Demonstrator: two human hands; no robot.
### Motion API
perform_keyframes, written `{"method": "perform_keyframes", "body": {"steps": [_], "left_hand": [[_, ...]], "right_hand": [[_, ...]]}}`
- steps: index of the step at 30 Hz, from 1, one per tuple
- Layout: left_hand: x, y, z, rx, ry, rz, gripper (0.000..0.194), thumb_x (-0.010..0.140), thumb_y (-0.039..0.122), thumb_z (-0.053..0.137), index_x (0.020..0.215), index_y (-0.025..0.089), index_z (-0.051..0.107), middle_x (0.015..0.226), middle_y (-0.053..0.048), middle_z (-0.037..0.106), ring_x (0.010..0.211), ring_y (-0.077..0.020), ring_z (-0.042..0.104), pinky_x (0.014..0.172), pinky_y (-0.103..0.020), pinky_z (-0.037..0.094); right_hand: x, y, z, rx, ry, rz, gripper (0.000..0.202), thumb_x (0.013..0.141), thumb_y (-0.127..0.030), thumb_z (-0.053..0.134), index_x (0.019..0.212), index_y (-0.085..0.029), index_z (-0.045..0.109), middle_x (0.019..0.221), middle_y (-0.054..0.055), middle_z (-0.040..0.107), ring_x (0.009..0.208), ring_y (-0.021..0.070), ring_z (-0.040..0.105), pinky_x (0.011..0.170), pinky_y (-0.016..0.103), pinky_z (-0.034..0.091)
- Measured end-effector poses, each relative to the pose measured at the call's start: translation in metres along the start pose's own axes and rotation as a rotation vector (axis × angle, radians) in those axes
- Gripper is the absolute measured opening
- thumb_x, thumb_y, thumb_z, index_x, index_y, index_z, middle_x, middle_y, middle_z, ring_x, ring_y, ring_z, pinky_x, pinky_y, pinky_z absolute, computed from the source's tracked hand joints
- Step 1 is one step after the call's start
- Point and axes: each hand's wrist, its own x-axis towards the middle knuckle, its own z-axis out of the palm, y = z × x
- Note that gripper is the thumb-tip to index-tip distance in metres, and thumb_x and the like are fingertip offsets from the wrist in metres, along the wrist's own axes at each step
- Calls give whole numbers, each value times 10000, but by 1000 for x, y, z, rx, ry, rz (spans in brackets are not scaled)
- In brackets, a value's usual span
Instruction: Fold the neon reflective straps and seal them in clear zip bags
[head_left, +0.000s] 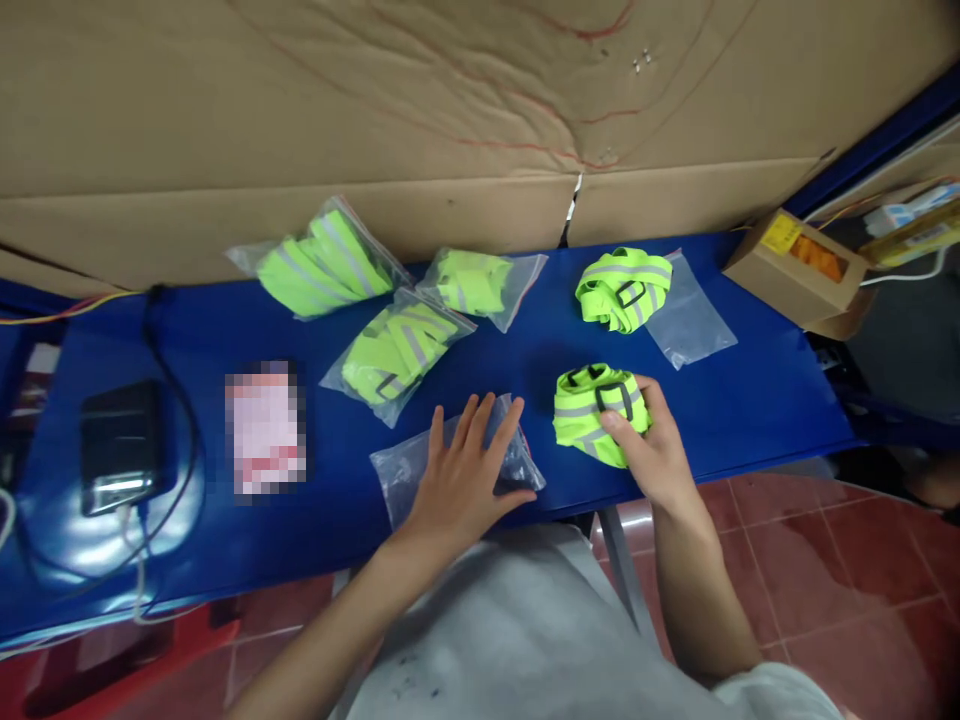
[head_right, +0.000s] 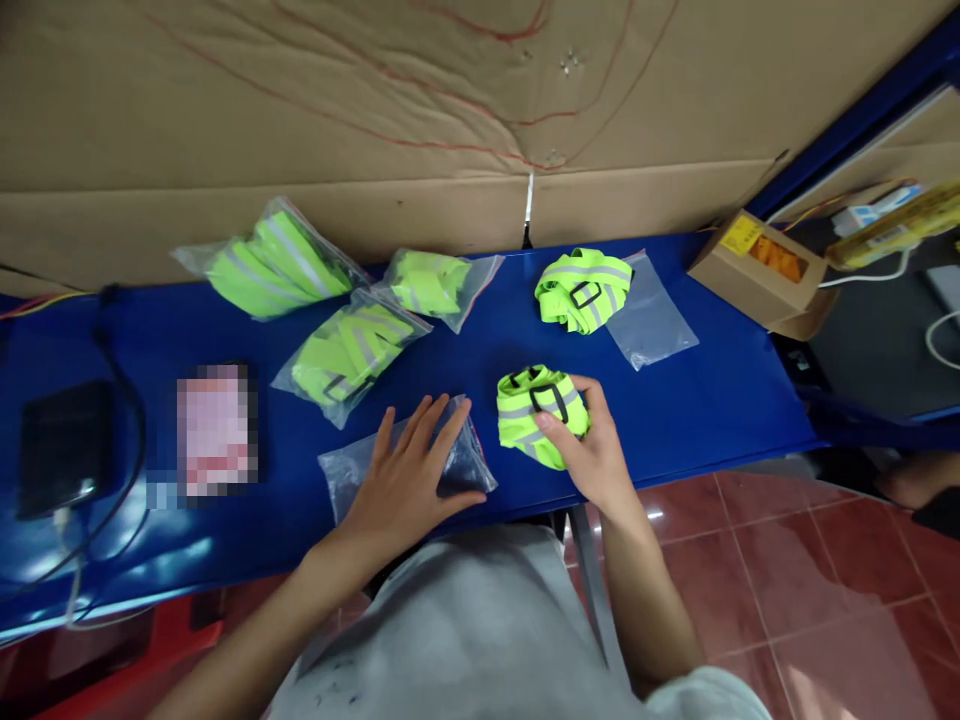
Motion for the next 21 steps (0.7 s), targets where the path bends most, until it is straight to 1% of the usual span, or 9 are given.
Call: {"method": "perform_keyframes", "body": {"steps": [1, 3, 5, 7, 9, 11, 15, 18, 21], "left_hand": [[2, -1, 1, -5, -5, 12, 1113, 769, 533, 843, 1632, 219, 214, 1592, -252, 437, 1469, -435, 439, 1179, -755, 274], [1, -4, 1, -15, 31, 42, 1029, 832, 551, 779, 1628, 217, 218, 1573, -238, 469, 1440, -410, 482, 1196, -733, 259], [-1, -6, 0, -23, 92, 70, 962, 875, 555, 729, 1621, 206, 232, 1551, -230, 497, 1424, -400, 501, 1203, -711, 260], [-3, -7, 0, -33, 149, 105, 910, 905, 523, 703, 1617, 203, 235, 1521, -220, 531, 1409, -385, 518, 1210, -687, 267], [-4, -8, 2, -34, 199, 147, 901, 916, 478, 704, 1625, 217, 211, 1504, -220, 544, 1403, -375, 526, 1212, -674, 275], [-3, -10, 5, -27, 235, 191, 938, 910, 452, 720, 1639, 239, 170, 1498, -229, 542, 1400, -377, 530, 1207, -675, 287], [0, -15, 11, -19, 231, 258, 1010, 909, 426, 725, 1659, 257, 70, 1492, -246, 539, 1398, -383, 530, 1183, -682, 328], [1, -17, 13, -24, 240, 292, 1059, 903, 416, 736, 1662, 272, 13, 1473, -247, 556, 1383, -381, 546, 1167, -681, 352], [1, -18, 14, -29, 241, 305, 1067, 902, 442, 735, 1660, 278, 1, 1469, -237, 568, 1376, -370, 559, 1183, -670, 338]], "right_hand": [[-3, 1, -4, 12, -32, 11, 417, 881, -483, 739, 1165, -260, 531, 974, 19, 671, 828, 181, 644, 727, 309, 552], [-5, 1, -8, 27, -126, 16, 385, 898, -479, 726, 1152, -258, 540, 973, 14, 666, 842, 176, 638, 744, 302, 545], [-2, -3, -9, 18, -269, 16, 373, 903, -472, 726, 1152, -251, 558, 1009, 17, 671, 877, 173, 641, 775, 298, 540], [5, -8, -8, -7, -439, 44, 387, 897, -473, 736, 1168, -246, 580, 1029, 16, 680, 884, 169, 646, 767, 283, 534], [15, -13, -7, -51, -573, 76, 404, 894, -490, 737, 1186, -242, 607, 1021, 8, 690, 859, 159, 645, 734, 267, 523], [26, -16, -4, -130, -675, 81, 403, 898, -514, 720, 1175, -234, 634, 975, -3, 700, 814, 150, 641, 691, 254, 502], [41, -21, 3, -379, -819, -22, 341, 936, -531, 647, 1053, -211, 658, 816, -17, 677, 699, 133, 610, 607, 245, 415], [46, -27, 9, -537, -868, -79, 300, 910, -432, 673, 1098, -202, 628, 899, 23, 699, 776, 167, 647, 645, 263, 420], [50, -32, 12, -543, -897, -115, 333, 856, -341, 712, 1146, -210, 613, 1027, 57, 717, 882, 202, 676, 703, 279, 465]]}}
